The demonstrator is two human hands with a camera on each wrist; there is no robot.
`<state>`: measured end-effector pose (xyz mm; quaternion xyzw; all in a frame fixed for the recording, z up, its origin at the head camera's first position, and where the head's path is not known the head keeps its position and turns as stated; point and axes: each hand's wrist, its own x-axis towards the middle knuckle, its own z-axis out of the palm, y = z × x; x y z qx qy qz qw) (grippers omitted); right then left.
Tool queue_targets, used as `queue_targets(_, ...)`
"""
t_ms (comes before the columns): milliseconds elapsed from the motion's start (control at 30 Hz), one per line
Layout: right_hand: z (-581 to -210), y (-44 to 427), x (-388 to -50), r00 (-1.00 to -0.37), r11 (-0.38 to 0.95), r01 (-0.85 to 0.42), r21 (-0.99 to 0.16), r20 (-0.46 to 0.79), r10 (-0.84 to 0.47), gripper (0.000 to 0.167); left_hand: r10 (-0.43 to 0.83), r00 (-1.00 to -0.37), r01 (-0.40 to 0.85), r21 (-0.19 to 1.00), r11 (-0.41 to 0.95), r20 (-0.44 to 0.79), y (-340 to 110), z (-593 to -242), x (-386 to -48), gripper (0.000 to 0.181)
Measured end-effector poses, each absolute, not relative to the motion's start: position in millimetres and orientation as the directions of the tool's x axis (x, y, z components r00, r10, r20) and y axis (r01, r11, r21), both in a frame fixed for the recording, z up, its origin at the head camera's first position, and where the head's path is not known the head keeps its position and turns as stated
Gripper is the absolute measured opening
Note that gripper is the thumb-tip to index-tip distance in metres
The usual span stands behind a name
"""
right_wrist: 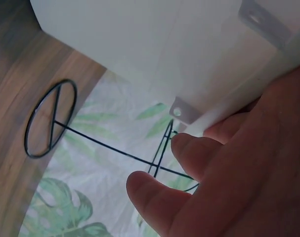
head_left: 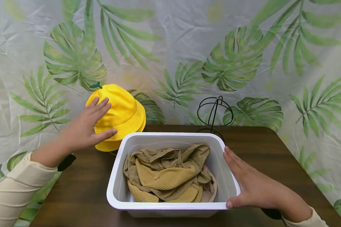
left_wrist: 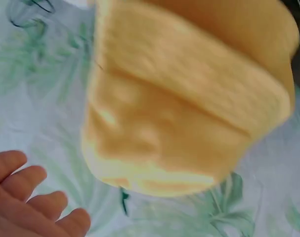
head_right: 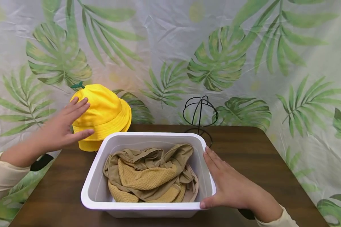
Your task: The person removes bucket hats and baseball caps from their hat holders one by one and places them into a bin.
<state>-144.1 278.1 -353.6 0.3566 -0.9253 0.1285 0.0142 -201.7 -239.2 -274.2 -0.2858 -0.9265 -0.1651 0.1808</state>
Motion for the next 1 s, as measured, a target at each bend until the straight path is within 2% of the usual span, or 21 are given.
queue_targets(300, -352, 280, -143, -0.733, 0.703, -0.677, -0.216, 0.113, -0.671, 0.129, 0.361, -0.824, 0.490, 0.230, 0.841, 0.436, -261, -242, -258, 0.080)
queue_targets(567, -351, 281, -147, -0.742, 0.710, -0.663, -0.236, 0.086, -0.664, 0.129, 0.188, -0.952, 0.269, 0.365, 0.891, 0.242, -267, -236, -294, 0.092)
queue_targets(700, -353, 280, -146, -0.744, 0.712, -0.662, -0.233, 0.087, -0.663, 0.129, 0.144, -0.970, 0.213, 0.402, 0.891, 0.194, -266, -239, -305, 0.096)
queue_targets(1000, -353, 281, -145, -0.733, 0.700, -0.677, -0.227, 0.112, -0.671, 0.129, 0.125, -0.981, 0.180, 0.452, 0.874, 0.149, -262, -257, -314, 0.097)
